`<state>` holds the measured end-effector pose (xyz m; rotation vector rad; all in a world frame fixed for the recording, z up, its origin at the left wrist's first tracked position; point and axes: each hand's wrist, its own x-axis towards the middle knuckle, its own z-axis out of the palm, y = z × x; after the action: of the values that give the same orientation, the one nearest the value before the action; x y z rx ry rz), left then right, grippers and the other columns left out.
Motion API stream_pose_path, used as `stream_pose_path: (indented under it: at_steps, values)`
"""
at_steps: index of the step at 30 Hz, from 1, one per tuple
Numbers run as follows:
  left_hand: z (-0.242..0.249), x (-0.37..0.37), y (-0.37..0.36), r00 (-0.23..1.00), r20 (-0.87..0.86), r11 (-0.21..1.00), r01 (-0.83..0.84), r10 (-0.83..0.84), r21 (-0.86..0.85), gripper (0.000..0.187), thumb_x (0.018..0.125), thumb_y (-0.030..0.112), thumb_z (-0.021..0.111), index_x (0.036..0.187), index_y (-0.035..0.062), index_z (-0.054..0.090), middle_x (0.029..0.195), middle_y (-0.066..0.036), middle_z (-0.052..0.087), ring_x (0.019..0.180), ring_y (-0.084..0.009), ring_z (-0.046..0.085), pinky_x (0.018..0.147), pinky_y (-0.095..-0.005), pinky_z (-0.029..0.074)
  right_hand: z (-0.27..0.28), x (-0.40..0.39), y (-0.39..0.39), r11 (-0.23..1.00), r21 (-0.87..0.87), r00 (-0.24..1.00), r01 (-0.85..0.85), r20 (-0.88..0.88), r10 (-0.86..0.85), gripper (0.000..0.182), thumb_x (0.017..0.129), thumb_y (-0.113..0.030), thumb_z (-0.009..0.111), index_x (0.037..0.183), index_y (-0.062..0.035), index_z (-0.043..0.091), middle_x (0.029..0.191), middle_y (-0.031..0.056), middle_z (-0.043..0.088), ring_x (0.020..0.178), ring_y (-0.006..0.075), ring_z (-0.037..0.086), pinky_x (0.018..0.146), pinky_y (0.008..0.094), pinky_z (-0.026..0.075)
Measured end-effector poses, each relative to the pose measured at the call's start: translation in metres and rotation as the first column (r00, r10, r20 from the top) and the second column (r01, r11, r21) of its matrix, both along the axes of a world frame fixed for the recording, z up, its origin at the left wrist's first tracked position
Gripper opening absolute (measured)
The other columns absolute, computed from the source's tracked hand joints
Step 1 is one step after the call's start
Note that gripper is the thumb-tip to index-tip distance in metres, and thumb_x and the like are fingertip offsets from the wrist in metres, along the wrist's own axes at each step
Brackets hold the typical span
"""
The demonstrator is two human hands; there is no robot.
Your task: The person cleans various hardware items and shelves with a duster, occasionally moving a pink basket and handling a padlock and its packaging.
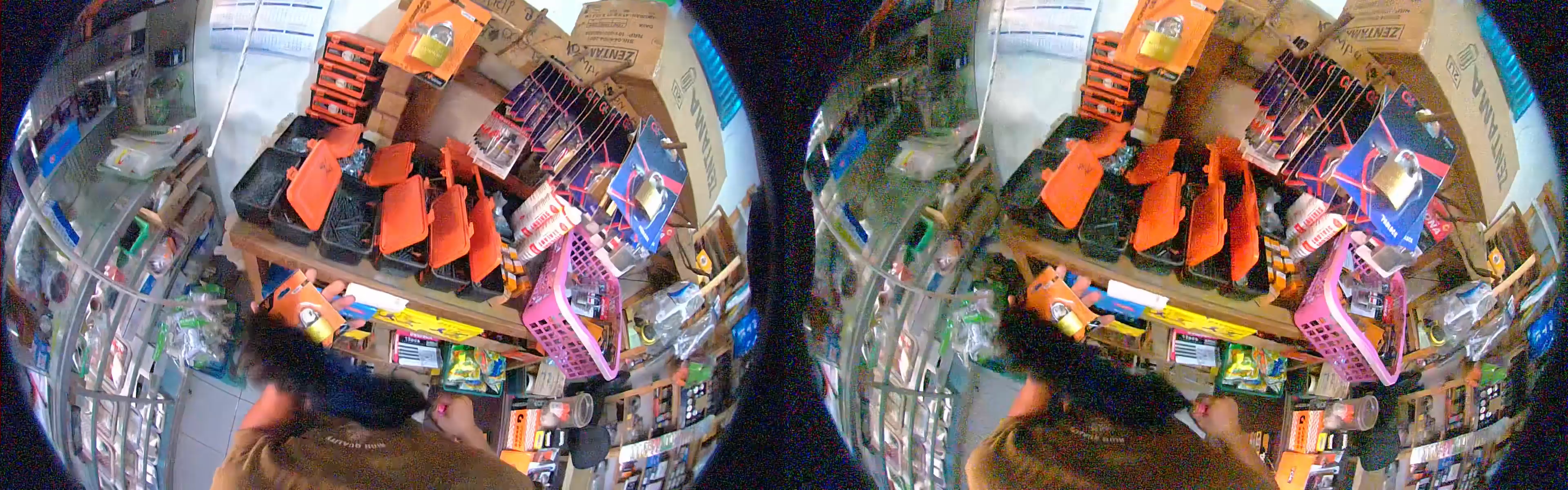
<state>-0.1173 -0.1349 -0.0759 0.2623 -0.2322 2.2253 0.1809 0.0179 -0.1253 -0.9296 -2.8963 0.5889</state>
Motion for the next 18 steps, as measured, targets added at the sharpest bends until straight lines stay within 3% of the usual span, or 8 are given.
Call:
stream_pose_path:
  at_steps: [3,4,5,9,11,12,15,18]
  values:
    - [-0.013,0.003,0.006,0.987,0.107,0.993,-0.119,0.121,-0.022,0.076,0.078,0.065,0.029,0.127,0.0082,0.031,0.122,-0.018,0.042,0.109,-0.0357,0.043,0.091,-0.0533,0.033,-0.002,0.009,0.006,0.958,-0.120,0.965,0.262,0.042,-0.259,0.026,0.064,-0.034,0.063,0.063,-0.0083,0.059,0.056,0.0104,0.057,0.053,0.0315,0.056,0.053,0.0412,0.046]
    - [0.007,0.007,0.008,0.996,-0.037,0.980,-0.072,0.080,0.184,0.070,0.081,0.060,0.029,0.126,0.0068,0.034,0.118,-0.013,0.047,0.106,-0.0295,0.048,0.093,-0.0463,0.035,0.008,0.006,0.005,0.985,-0.076,0.988,0.154,0.007,-0.154,0.027,0.064,-0.033,0.063,0.064,-0.0062,0.060,0.055,0.0128,0.056,0.053,0.0310,0.056,0.052,0.0400,0.046]
    - [0.032,0.016,0.009,0.973,-0.075,0.931,-0.229,0.217,-0.285,0.071,0.080,0.061,0.031,0.126,0.0073,0.033,0.120,-0.015,0.045,0.107,-0.0309,0.046,0.093,-0.0478,0.033,0.014,0.006,0.004,0.985,-0.079,0.988,0.152,0.007,-0.152,0.027,0.064,-0.033,0.063,0.064,-0.0062,0.060,0.055,0.0128,0.056,0.053,0.0310,0.056,0.052,0.0400,0.046]
    - [0.020,0.007,0.010,0.959,-0.280,0.999,0.041,-0.049,-0.035,0.077,0.076,0.066,0.031,0.127,0.0071,0.031,0.124,-0.019,0.040,0.111,-0.0342,0.042,0.092,-0.0522,0.032,0.011,0.007,0.003,0.997,-0.051,0.997,0.060,-0.046,-0.063,0.026,0.064,-0.031,0.063,0.061,-0.0058,0.056,0.054,0.0128,0.053,0.049,0.0308,0.053,0.049,0.0386,0.044]
    - [0.009,0.013,0.010,0.946,0.253,0.934,0.108,-0.201,0.340,0.089,0.069,0.071,0.037,0.129,0.0069,0.025,0.126,-0.025,0.033,0.114,-0.0417,0.035,0.089,-0.0620,0.028,0.009,0.009,-0.001,0.971,-0.180,0.982,0.158,-0.071,-0.173,0.026,0.064,-0.031,0.063,0.060,-0.0062,0.055,0.053,0.0123,0.053,0.049,0.0311,0.052,0.049,0.0386,0.043]
    - [0.013,0.014,0.010,0.946,0.255,0.935,0.108,-0.201,0.339,0.089,0.069,0.071,0.037,0.129,0.0069,0.025,0.126,-0.025,0.033,0.114,-0.0417,0.035,0.089,-0.0620,0.028,0.010,0.009,-0.005,0.970,-0.198,0.987,0.137,-0.056,-0.151,0.026,0.065,-0.030,0.062,0.060,-0.0061,0.053,0.053,0.0119,0.052,0.047,0.0303,0.051,0.048,0.0382,0.042]
    - [0.031,0.016,0.007,0.976,-0.212,0.973,-0.004,-0.046,-0.233,0.076,0.076,0.066,0.032,0.125,0.0073,0.034,0.116,-0.016,0.047,0.103,-0.0294,0.050,0.086,-0.0470,0.042,0.005,0.013,-0.013,0.990,-0.131,0.998,0.053,0.027,-0.050,0.025,0.066,-0.028,0.062,0.060,-0.0056,0.052,0.051,0.0113,0.050,0.046,0.0284,0.050,0.047,0.0373,0.041]
    - [-0.006,0.010,0.012,1.000,-0.002,0.997,0.020,-0.020,-0.072,0.074,0.076,0.065,0.034,0.125,0.0085,0.033,0.114,-0.018,0.047,0.102,-0.0338,0.048,0.084,-0.0537,0.039,0.003,0.011,-0.018,0.974,-0.182,0.989,0.135,-0.032,-0.144,0.025,0.066,-0.028,0.061,0.060,-0.0061,0.052,0.052,0.0112,0.051,0.047,0.0284,0.051,0.049,0.0370,0.042]
